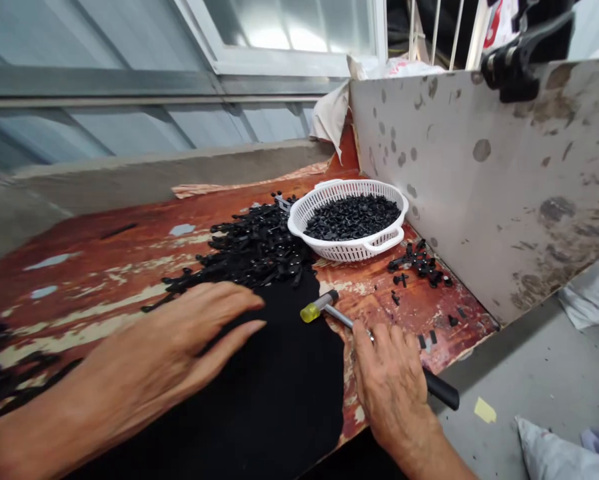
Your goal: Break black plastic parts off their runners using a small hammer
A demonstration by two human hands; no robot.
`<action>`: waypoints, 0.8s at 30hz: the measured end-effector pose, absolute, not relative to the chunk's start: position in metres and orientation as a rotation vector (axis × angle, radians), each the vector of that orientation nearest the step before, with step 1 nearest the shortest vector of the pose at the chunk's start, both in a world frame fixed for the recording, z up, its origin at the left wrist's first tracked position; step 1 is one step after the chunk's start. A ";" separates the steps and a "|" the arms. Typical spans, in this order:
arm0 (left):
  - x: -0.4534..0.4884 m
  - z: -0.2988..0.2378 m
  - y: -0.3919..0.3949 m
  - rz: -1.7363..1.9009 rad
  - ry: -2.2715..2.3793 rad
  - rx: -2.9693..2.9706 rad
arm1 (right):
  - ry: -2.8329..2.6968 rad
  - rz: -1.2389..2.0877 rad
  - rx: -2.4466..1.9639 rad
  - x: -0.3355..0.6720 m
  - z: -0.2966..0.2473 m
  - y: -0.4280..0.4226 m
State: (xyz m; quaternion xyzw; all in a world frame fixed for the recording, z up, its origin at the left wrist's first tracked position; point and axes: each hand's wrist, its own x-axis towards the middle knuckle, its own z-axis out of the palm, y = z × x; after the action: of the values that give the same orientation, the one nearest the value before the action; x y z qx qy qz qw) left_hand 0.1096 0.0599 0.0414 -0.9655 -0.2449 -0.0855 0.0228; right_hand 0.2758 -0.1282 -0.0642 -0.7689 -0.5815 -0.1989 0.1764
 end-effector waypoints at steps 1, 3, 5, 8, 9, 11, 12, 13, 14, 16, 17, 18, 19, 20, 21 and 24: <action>0.129 0.044 0.062 -0.255 -0.693 -3.009 | -1.641 -0.561 -2.168 0.276 -0.064 -0.128; 0.165 0.047 0.076 -0.288 -0.623 -2.983 | -1.628 -0.562 -2.150 0.275 -0.065 -0.127; 0.200 0.050 0.100 -0.304 -0.637 -2.936 | -1.616 -0.572 -2.130 0.275 -0.065 -0.127; 0.251 0.053 0.139 -0.172 -0.707 -2.950 | -1.605 -0.608 -2.102 0.276 -0.068 -0.126; 0.266 0.053 0.149 -0.047 -0.686 -2.989 | -1.604 -0.625 -2.094 0.277 -0.069 -0.126; 0.291 0.051 0.162 0.173 -0.797 -3.032 | -1.606 -0.662 -2.078 0.278 -0.072 -0.126; 0.300 0.049 0.165 0.281 -0.852 -3.061 | -1.608 -0.677 -2.073 0.278 -0.074 -0.126; 0.307 0.046 0.167 0.371 -0.901 -3.085 | -1.613 -0.688 -2.070 0.278 -0.075 -0.126; 0.312 0.044 0.168 0.447 -0.925 -3.106 | -1.614 -0.693 -2.071 0.278 -0.076 -0.125; 0.315 0.039 0.168 0.525 -0.905 -3.132 | -1.602 -0.687 -2.080 0.278 -0.077 -0.125; 0.315 0.037 0.168 0.522 -0.881 -3.134 | -1.594 -0.678 -2.083 0.277 -0.077 -0.124; 0.314 0.035 0.169 0.492 -0.848 -3.138 | -1.585 -0.670 -2.082 0.277 -0.077 -0.124; 0.312 0.033 0.170 0.444 -0.806 -3.148 | -1.576 -0.664 -2.077 0.276 -0.077 -0.124; 0.309 0.031 0.172 0.383 -0.758 -3.164 | -1.568 -0.660 -2.072 0.276 -0.076 -0.124; 0.307 0.030 0.173 0.313 -0.715 -3.183 | -1.564 -0.655 -2.070 0.276 -0.076 -0.124; 0.301 0.026 0.176 0.094 -0.650 -3.180 | -1.554 -0.634 -2.085 0.274 -0.076 -0.123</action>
State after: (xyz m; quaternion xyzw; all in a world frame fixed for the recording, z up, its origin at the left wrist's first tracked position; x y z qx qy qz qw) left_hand 0.3011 0.1762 0.0260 -0.9779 -0.2000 0.0289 -0.0530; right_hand 0.2741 -0.1235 -0.0756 -0.7581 -0.5649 -0.2306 0.2303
